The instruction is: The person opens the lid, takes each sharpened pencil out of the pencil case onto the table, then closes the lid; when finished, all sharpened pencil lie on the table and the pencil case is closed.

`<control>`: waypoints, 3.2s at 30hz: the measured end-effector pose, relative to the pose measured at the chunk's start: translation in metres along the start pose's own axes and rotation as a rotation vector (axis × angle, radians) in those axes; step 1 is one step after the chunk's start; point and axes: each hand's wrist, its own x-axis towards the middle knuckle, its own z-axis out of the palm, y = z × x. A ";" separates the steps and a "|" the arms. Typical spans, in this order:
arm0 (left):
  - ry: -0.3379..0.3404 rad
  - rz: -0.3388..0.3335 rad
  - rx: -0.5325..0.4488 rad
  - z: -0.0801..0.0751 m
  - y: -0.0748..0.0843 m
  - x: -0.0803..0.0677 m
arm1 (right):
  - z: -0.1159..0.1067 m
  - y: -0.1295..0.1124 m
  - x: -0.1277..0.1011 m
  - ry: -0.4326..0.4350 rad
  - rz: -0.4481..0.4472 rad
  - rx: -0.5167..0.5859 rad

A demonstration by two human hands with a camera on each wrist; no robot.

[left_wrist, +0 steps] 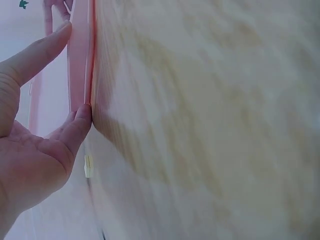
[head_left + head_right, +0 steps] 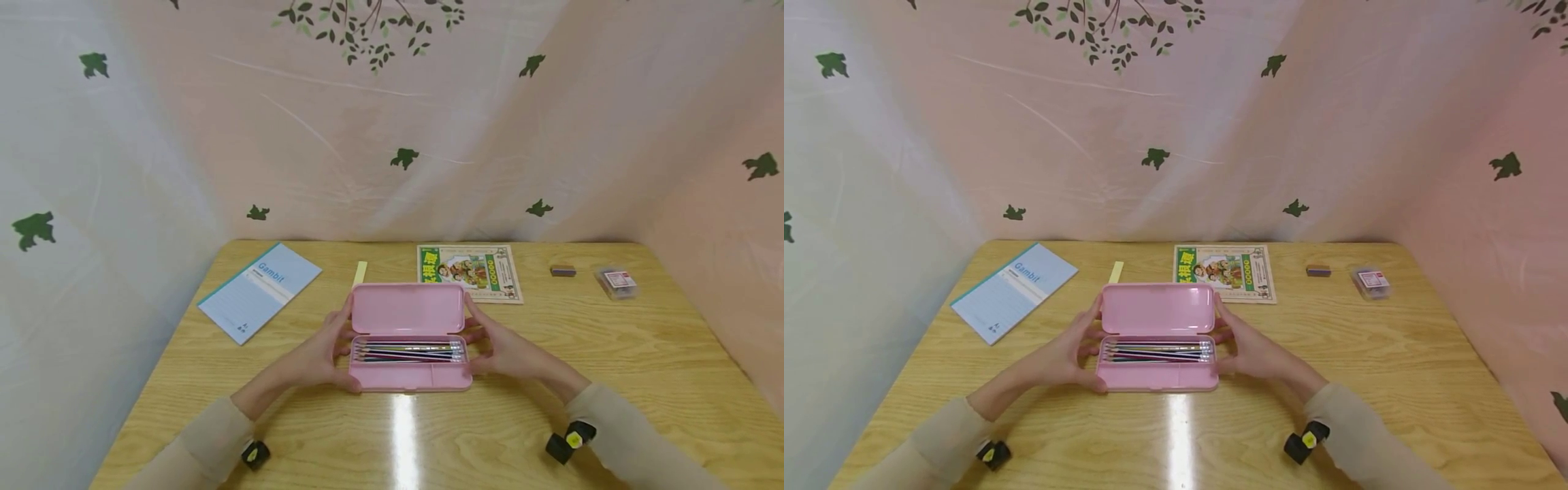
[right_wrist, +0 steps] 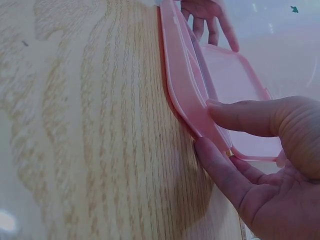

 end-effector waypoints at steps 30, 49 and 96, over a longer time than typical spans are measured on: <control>-0.005 -0.075 0.049 -0.001 0.003 0.000 | -0.005 -0.030 -0.003 0.229 -0.180 -0.354; -0.021 -0.054 0.040 -0.002 0.002 0.000 | 0.030 -0.037 0.027 0.024 -0.317 -0.778; -0.023 -0.051 0.021 -0.001 0.003 0.000 | 0.038 -0.045 0.039 -0.048 -0.207 -0.853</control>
